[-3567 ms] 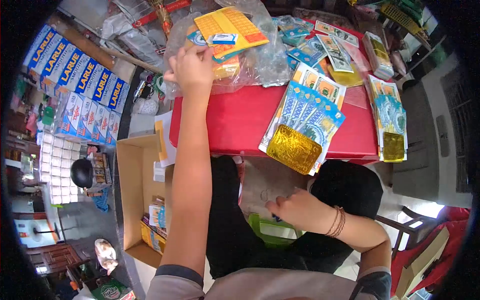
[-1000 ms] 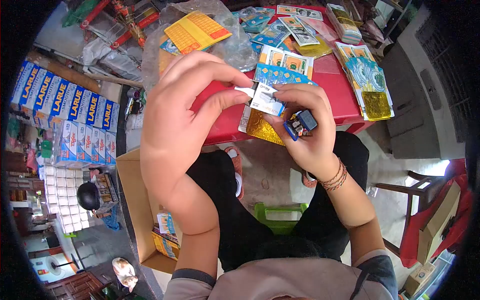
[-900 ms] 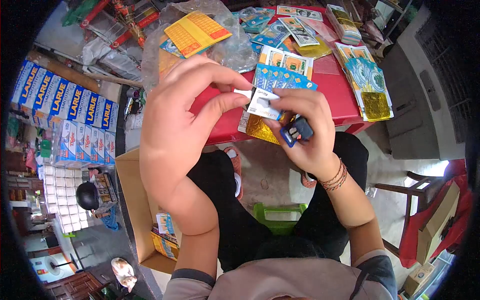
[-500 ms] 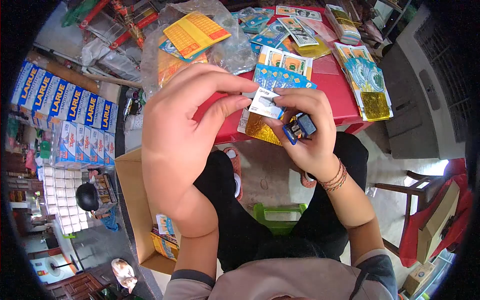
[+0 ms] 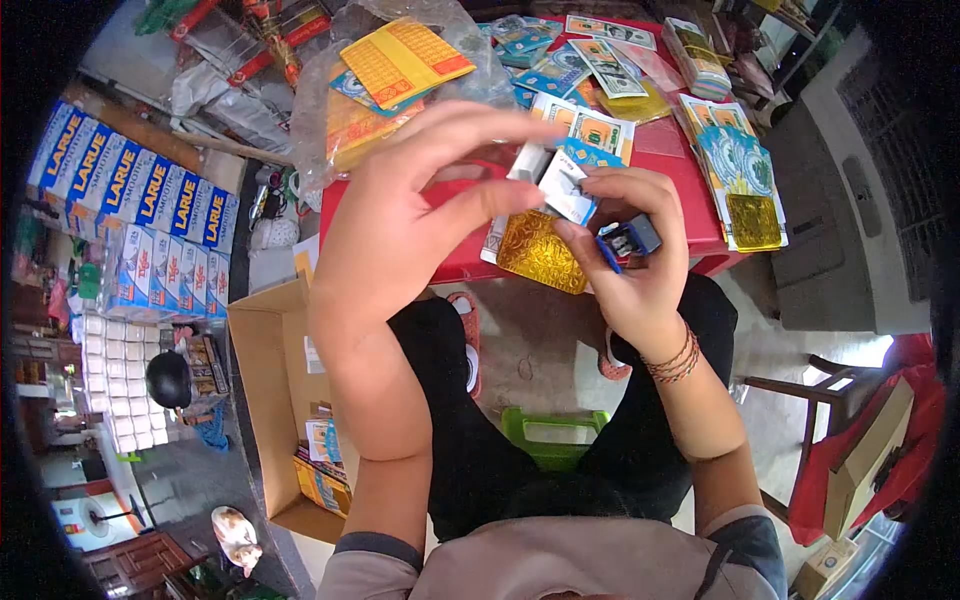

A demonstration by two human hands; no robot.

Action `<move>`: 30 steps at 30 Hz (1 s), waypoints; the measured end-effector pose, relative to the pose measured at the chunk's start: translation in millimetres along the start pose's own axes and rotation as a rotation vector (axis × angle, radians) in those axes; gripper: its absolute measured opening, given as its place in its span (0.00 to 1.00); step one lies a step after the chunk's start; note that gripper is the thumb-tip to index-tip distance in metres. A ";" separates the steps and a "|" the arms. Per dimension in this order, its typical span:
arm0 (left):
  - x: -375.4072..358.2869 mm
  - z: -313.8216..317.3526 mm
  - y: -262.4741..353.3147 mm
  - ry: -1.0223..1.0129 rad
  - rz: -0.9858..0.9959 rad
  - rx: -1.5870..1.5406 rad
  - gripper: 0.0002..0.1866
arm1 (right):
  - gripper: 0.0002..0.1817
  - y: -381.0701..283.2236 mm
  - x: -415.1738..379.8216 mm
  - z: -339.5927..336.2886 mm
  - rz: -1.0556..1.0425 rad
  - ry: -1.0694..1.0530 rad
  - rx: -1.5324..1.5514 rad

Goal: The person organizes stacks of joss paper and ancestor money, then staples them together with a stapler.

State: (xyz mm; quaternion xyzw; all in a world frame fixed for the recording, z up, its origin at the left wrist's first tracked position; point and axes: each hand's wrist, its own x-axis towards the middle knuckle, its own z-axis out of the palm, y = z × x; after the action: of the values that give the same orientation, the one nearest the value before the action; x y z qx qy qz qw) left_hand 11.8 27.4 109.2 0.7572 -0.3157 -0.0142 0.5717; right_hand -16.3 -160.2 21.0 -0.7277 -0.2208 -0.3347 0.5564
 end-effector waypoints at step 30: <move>-560.6 -73.7 -199.5 1.451 -1.148 0.539 0.19 | 0.14 68.1 23.7 -23.1 0.552 0.086 0.294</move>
State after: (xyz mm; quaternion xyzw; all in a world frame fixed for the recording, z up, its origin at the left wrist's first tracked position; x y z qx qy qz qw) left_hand -316.6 397.0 -230.0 0.7266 0.5404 0.2530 0.3406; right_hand 41.5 -202.8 -3.0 -0.6572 -0.0373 -0.1659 0.7343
